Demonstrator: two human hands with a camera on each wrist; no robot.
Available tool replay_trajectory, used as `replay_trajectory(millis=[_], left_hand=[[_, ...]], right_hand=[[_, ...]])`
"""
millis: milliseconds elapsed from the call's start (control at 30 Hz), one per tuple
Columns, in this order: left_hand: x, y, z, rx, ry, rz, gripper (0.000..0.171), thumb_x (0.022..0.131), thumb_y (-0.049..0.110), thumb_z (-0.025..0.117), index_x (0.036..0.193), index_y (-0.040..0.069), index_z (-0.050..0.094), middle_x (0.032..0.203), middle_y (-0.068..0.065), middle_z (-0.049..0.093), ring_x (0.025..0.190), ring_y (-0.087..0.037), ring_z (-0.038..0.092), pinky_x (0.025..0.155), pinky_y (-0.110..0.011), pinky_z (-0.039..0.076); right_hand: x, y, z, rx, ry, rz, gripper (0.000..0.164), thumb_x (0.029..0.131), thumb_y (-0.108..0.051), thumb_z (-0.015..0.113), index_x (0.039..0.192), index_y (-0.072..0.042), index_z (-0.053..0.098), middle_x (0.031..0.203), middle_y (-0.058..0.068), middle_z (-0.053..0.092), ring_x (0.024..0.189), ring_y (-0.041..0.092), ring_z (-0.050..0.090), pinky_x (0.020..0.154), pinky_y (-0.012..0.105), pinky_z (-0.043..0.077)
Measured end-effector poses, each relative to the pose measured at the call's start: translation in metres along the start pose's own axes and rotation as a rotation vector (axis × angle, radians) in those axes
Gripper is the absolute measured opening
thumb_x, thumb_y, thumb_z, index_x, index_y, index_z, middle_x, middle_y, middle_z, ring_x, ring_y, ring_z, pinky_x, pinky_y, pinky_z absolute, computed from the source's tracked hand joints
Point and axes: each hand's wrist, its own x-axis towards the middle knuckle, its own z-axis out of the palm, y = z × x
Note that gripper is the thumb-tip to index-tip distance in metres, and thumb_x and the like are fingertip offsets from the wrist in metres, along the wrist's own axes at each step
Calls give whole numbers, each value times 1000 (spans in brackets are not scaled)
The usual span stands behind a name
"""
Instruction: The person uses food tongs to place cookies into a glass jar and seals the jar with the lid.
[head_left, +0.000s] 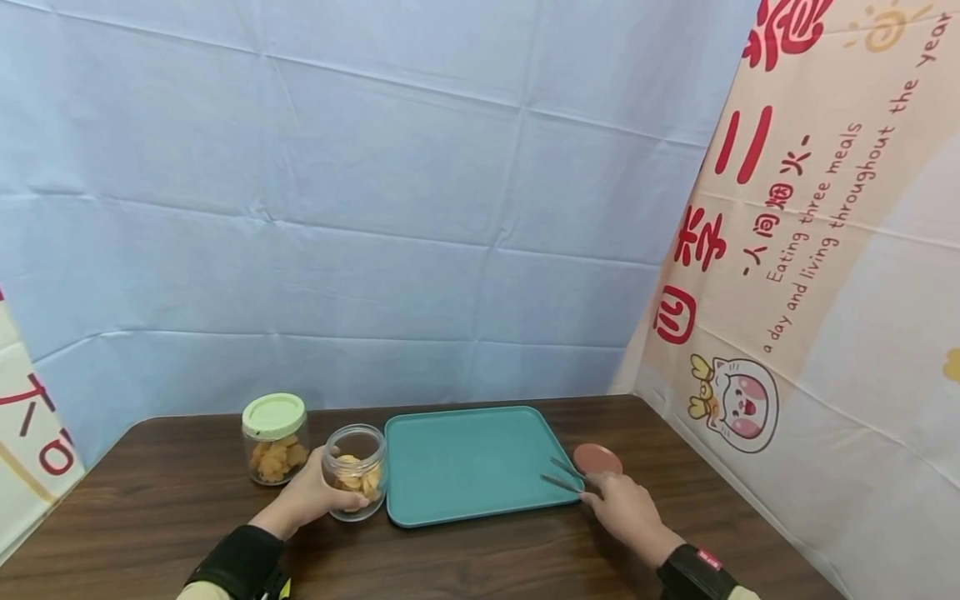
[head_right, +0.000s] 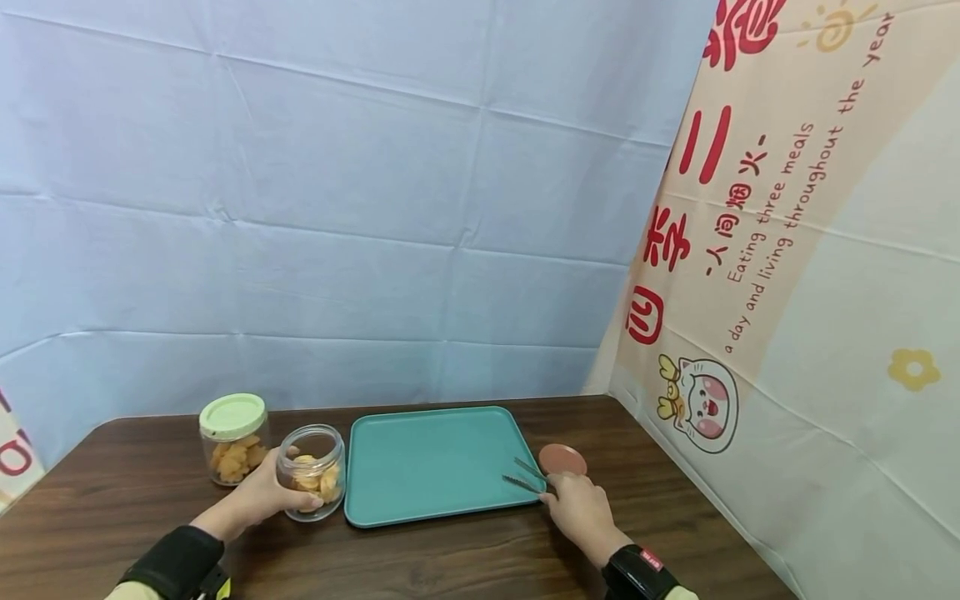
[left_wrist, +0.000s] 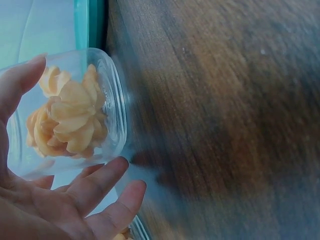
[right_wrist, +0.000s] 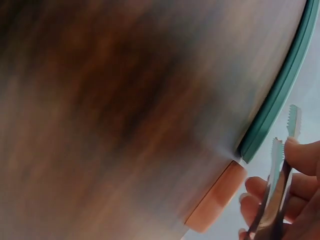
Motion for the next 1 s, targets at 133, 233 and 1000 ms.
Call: replay_trajectory(millis=[133,233,1000], left_hand=[[0,0,1,5,3,2,94,73,9,84,138,-17,21,130,-37,39,119,-49,44,96,-55,42],[0,1,1,11,5,4,93,73,9,84,137,-18,22,130,-37,39,119,-50,44,96,-56,41],[-4,10,-1,-98,-35,-42,101,80,20,81,145,-10,9,135,-34,30,124,-46,40,99,-57,38]], right_hand=[[1,2,-1,-23,-50,33,19,86,-17,73,100,-4,72,96,10,70,86,29,67,69,52,53],[1,4,-1,-44,-86,48,16,87,-18,73,98,-6,71,94,8,70,84,27,67,68,51,52],[5,5,-5,-67,-166,25,21,85,-13,74,70,-14,60,64,-3,49,58,14,45,53,32,38]])
